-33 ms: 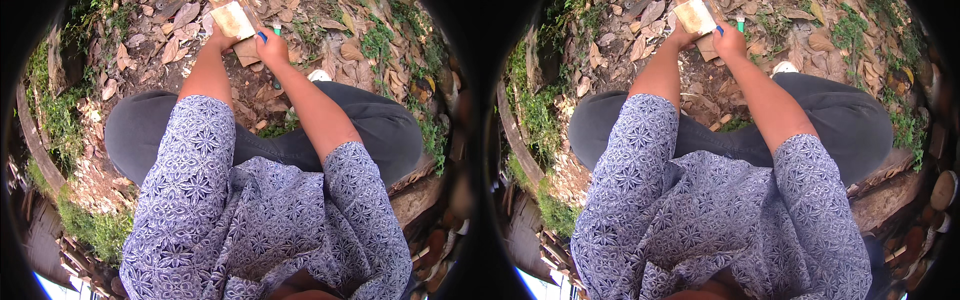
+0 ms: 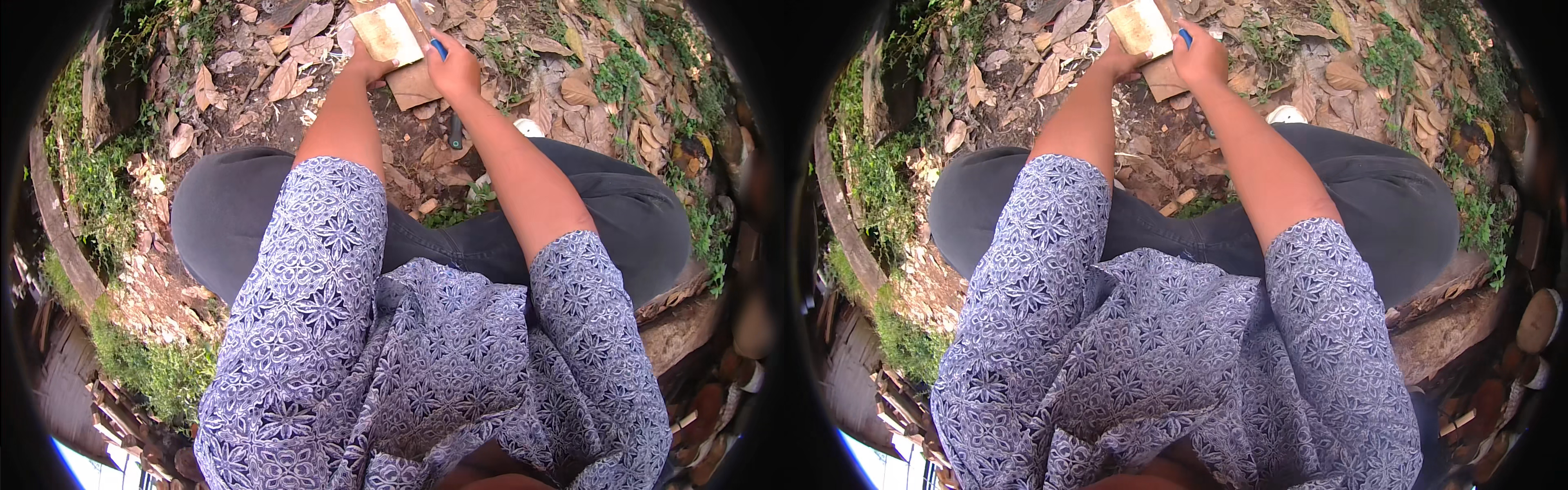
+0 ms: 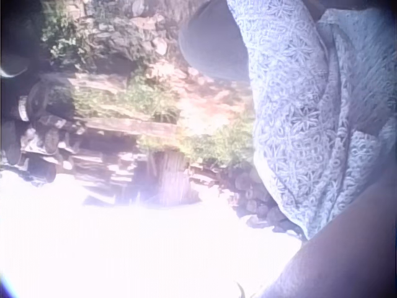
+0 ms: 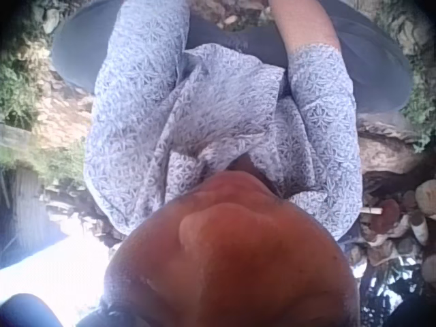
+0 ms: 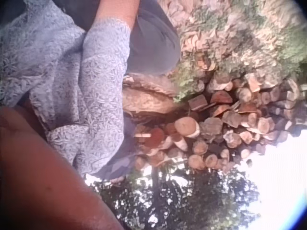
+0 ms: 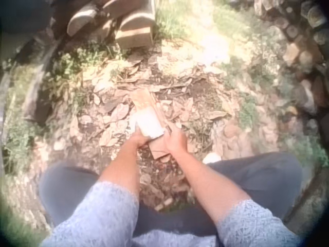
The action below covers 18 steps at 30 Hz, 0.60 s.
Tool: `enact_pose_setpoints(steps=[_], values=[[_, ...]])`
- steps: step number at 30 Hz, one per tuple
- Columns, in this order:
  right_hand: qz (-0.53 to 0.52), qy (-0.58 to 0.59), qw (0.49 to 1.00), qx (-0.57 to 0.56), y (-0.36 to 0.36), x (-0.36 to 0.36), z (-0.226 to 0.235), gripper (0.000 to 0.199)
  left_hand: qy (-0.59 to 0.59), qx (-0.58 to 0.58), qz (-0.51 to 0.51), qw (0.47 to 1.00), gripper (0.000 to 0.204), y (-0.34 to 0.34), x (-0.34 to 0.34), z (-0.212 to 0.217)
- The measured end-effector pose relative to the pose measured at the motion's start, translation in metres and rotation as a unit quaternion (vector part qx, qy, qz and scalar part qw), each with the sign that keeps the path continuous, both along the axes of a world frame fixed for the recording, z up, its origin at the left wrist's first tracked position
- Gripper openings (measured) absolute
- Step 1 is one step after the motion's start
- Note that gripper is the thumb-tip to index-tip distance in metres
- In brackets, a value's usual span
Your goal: The person sits on the ground and uses a knife to carve a small rectangular piece of wood. They repeatedly scrape and shape the wood surface, occasionally pausing to inspect the carved area.
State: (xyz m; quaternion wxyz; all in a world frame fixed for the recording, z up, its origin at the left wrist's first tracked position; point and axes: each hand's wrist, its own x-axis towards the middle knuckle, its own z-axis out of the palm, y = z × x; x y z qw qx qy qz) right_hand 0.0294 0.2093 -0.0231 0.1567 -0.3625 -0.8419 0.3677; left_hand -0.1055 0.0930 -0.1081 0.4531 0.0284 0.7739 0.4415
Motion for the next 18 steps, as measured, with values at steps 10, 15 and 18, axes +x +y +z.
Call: enact_pose_setpoints(steps=[10, 15, 18], values=[[0.050, -0.199, 0.965, -0.166, -0.037, 0.033, 0.033, 0.043, -0.012, -0.015, -0.006, 1.000, 0.106, -0.012, -0.006, -0.005], [0.082, -0.194, 0.974, -0.085, -0.035, 0.034, 0.031, 0.045, -0.001, -0.017, -0.002, 1.000, 0.102, -0.003, -0.004, -0.001], [0.089, -0.229, 0.965, -0.097, -0.037, 0.028, 0.045, 0.042, -0.001, -0.003, -0.007, 1.000, 0.102, -0.006, -0.009, -0.014]])
